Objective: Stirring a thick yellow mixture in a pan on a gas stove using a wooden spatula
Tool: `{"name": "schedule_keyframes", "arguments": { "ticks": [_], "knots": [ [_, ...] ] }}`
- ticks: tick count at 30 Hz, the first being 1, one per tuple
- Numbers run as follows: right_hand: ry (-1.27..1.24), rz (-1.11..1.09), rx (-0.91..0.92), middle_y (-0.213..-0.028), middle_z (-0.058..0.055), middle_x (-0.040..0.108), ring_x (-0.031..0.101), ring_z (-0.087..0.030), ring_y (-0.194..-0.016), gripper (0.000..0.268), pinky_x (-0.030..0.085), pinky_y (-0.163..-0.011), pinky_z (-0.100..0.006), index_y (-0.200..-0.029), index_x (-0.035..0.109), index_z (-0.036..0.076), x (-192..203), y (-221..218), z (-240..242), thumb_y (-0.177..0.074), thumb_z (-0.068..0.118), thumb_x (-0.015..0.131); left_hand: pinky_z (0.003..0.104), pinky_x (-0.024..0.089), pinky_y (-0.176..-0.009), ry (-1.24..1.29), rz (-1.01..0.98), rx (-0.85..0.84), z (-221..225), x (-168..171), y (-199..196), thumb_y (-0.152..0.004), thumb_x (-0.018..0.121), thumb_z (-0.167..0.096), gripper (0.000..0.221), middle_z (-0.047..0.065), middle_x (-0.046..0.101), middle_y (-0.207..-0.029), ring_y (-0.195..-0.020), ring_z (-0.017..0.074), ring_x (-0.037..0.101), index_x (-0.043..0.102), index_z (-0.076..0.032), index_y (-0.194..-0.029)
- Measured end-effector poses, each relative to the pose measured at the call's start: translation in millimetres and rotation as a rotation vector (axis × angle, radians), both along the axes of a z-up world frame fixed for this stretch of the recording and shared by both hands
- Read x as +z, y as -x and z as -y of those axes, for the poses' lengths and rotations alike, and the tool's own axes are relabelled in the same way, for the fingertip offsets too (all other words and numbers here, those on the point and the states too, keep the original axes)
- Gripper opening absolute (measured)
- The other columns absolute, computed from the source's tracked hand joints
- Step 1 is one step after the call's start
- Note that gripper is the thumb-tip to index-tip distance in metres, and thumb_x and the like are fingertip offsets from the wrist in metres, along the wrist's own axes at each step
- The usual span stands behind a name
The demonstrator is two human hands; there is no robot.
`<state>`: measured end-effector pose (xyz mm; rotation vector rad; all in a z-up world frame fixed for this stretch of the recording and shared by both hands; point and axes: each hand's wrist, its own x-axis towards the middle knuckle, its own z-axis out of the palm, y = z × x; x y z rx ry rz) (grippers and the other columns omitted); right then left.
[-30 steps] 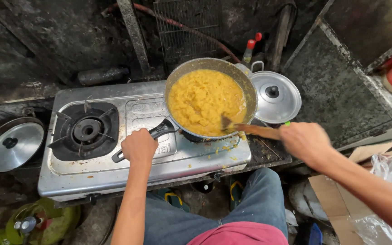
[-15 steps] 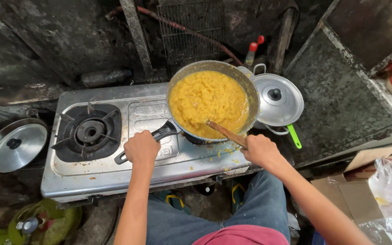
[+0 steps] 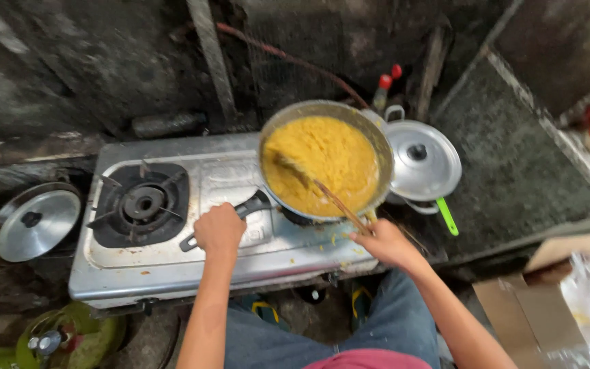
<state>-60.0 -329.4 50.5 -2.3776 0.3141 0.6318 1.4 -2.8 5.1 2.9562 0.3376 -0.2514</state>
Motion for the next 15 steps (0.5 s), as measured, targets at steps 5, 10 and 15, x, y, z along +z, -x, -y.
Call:
{"name": "schedule_keyframes", "arguments": {
  "ticks": [5,10,15],
  "knots": [
    [-0.584,-0.174,-0.317,-0.052,-0.001,0.027,0.025,-0.012,-0.034,0.027,0.024,-0.029,-0.026,-0.084,0.059,-0.004,-41,4,25,-0.096,0.020,0.064,0.047,0.060,-0.071,0.013,0.026,-0.010,-1,4,4,-0.087,0.072,-0.031,0.028,0.017,0.075,-0.076,-0.080,0.0365,0.077,0.078,-0.004,-0.088],
    [-0.821,-0.214,-0.384,-0.052,0.006,0.023,0.022,-0.005,-0.031,0.026,0.020,-0.023,-0.021,-0.081,0.053,-0.002,-24,10,60,-0.100,0.014,0.060,0.048,0.060,-0.072,0.010,0.008,-0.015,-1,1,1,-0.087,0.074,-0.035,0.031,0.016,0.076,-0.078,-0.081,0.0363,0.078,0.078,-0.005,-0.088],
    [0.340,0.096,0.059,-0.104,-0.028,0.078,0.069,-0.048,-0.111,0.048,0.053,-0.094,-0.055,-0.102,0.080,0.002,57,-10,100,-0.087,0.046,0.070,0.047,0.060,-0.073,0.016,0.013,-0.004,-2,-4,2,-0.087,0.075,-0.036,0.031,0.016,0.076,-0.078,-0.082,0.0368,0.078,0.079,-0.005,-0.088]
  ]
}}
